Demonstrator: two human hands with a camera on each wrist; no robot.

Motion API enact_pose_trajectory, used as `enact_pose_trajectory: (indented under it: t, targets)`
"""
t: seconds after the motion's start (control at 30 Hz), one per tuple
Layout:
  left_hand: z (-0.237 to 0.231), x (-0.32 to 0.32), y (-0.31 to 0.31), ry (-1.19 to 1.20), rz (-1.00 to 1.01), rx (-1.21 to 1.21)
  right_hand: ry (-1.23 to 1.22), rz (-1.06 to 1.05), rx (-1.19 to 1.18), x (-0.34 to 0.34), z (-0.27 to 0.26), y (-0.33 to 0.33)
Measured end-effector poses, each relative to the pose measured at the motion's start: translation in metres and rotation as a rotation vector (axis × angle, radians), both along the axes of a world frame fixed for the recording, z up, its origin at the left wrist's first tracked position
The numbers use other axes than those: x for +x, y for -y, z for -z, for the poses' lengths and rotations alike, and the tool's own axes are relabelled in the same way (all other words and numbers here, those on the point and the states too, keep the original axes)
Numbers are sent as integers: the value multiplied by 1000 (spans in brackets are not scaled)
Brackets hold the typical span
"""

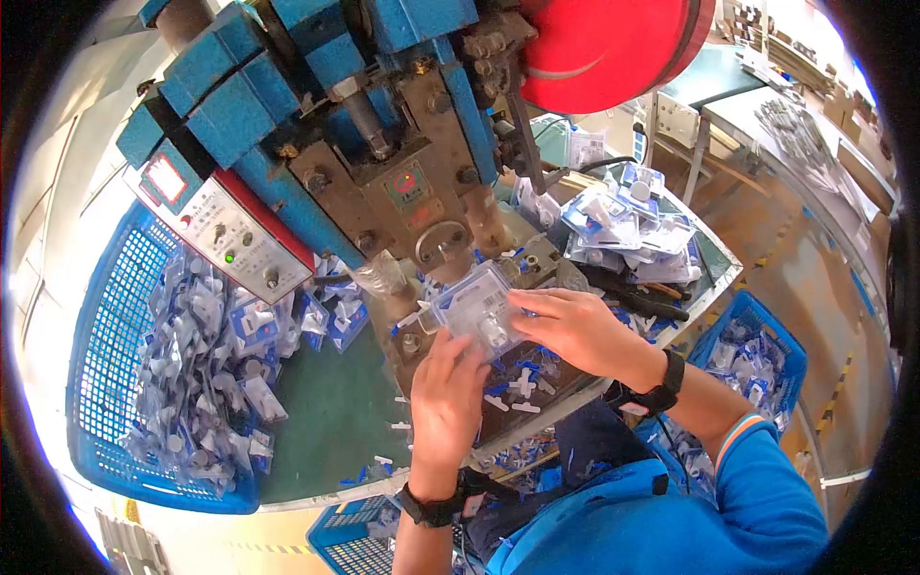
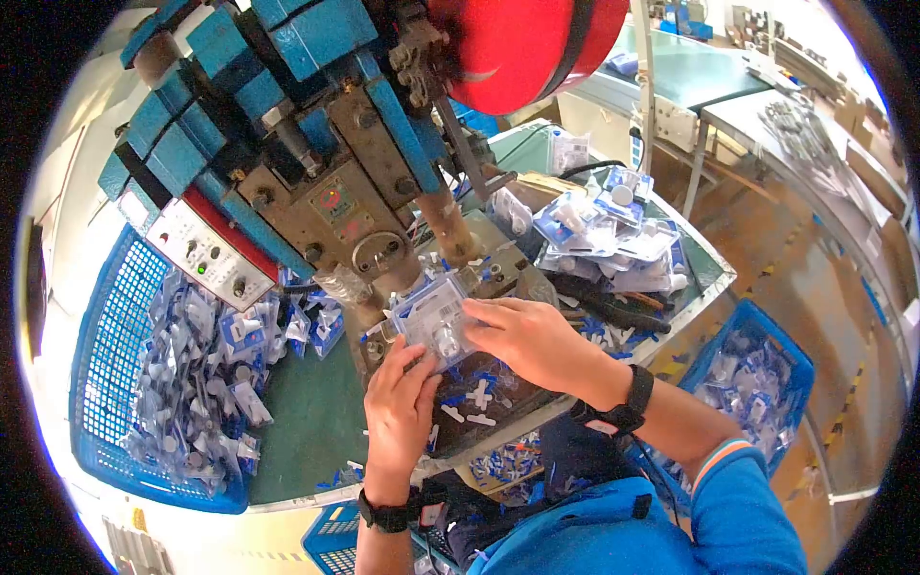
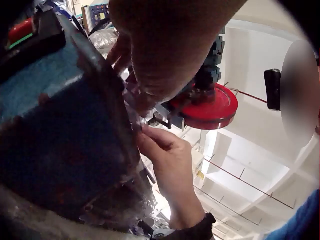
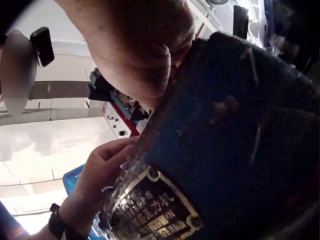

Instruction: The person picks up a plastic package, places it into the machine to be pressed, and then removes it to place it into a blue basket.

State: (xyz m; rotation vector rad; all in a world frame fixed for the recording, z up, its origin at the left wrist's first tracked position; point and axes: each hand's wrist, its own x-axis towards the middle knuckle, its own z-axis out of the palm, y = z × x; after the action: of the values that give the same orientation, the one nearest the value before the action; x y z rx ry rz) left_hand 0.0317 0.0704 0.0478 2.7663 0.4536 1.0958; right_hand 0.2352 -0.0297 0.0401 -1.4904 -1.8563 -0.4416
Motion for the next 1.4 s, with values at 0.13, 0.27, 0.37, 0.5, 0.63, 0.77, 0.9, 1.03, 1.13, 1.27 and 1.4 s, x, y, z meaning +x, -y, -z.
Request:
enact_pose_trajectory:
  t: [0.13, 0.27, 0.37, 0.5, 0.63, 0.77, 0.9, 1.03, 1.13, 1.27, 1.4]
  targets:
    - [-5, 19, 12, -3, -140, 124, -21, -16, 14, 1, 2, -3]
    - [20, 34, 5, 40, -260, 224, -148, -50, 111, -8, 4, -6]
    - [17, 30, 8, 133, -304, 104, -230, -67, 173, -23, -7, -16]
    - [9, 13, 21, 184, -270, 39, -351, -159, 127, -41, -26, 12]
    - [8, -20, 50, 326, -251, -163, -683, -226, 18, -50, -15, 33]
    - [23, -3, 34, 267, -198, -138, -730, -147, -120, -61, 0, 18]
    - [29, -3, 28, 255, -184, -176, -776, -165, -168, -63, 21, 9]
    - [18, -5, 39, 310, -159, -216, -733, -234, -46, -80, 15, 12]
    - [41, -29, 32, 438, -79, -468, -437, -426, 51, -97, -3, 18]
    - [32, -41, 77, 1097, 467, -1382, -435, -355, 210, -91, -14, 27]
    - [40, -42, 99, 1069, 491, -1533, -646, -232, 192, -95, -22, 28]
